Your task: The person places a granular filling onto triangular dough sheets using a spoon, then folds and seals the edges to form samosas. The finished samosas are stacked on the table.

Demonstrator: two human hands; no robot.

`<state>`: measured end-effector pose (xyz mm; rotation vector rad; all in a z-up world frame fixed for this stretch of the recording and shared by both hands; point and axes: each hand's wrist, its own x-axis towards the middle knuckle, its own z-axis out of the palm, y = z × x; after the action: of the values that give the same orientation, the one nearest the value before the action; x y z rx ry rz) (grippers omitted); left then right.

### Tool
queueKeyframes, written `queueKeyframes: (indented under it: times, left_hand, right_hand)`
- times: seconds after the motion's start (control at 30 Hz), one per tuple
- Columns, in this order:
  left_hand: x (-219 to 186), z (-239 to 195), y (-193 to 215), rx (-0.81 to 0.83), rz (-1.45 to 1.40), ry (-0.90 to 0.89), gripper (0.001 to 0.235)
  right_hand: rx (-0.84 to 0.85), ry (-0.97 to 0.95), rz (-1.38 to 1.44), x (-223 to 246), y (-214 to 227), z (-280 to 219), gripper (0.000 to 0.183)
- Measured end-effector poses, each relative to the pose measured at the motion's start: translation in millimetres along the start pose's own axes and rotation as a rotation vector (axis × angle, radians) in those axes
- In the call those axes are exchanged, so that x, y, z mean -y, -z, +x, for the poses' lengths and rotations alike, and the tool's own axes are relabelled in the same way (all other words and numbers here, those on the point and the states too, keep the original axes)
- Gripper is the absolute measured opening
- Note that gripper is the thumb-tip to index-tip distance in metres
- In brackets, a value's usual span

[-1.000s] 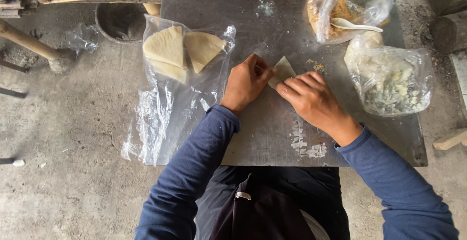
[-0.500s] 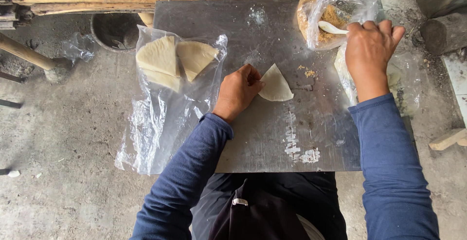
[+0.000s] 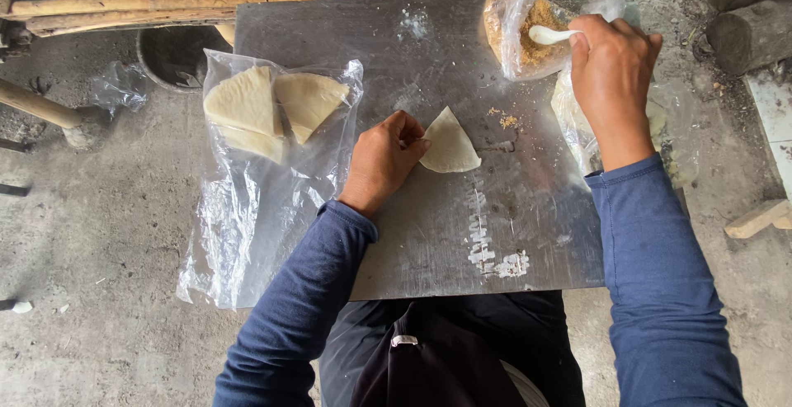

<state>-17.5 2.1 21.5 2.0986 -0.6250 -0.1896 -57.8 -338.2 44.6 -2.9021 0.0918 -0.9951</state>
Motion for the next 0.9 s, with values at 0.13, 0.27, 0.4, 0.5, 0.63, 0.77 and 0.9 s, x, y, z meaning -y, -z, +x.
queueKeyframes:
  times: [0.13, 0.27, 0.4, 0.5, 0.63, 0.77, 0.9]
  left_hand:
    - [-1.0, 0.1, 0.9, -0.004, 0.002, 0.001, 0.020]
    - [-0.9, 0.0, 1.7, 0.001, -0.005, -0.011, 0.019]
    - [-1.7, 0.1, 2.1, 0.003, -0.010, -0.012, 0.019]
    - [-1.8, -0.4, 2.4, 0.002, -0.014, -0.011, 0.019]
    - [-1.2, 0.0, 2.7, 0.011, -0.015, -0.009, 0.018]
    - [-0.2, 0.5, 2.2, 0.006, -0.020, -0.005, 0.018]
    - [1.3, 0.1, 1.9, 0.006, -0.023, -0.010, 0.017]
  right_hand:
    - [0.003, -0.057, 0.229, -1.3, -0.4, 4.3, 0.005]
    - [-0.008, -0.086, 0.216, -3.8, 1.0, 2.3, 0.004]
    - [-0.038, -0.048, 0.198, -5.8, 1.2, -0.5, 0.005]
    - [-0.028, -0.027, 0.179, -6.7, -1.2, -1.0, 0.003]
    - [0.001, -0.037, 0.218, -5.5, -4.7, -1.7, 0.001]
    - [-0.054, 0.025, 0.116, -3.4, -4.4, -4.9, 0.005]
    - [-0.063, 0.021, 0.040, -3.4, -5.3, -7.1, 0.011]
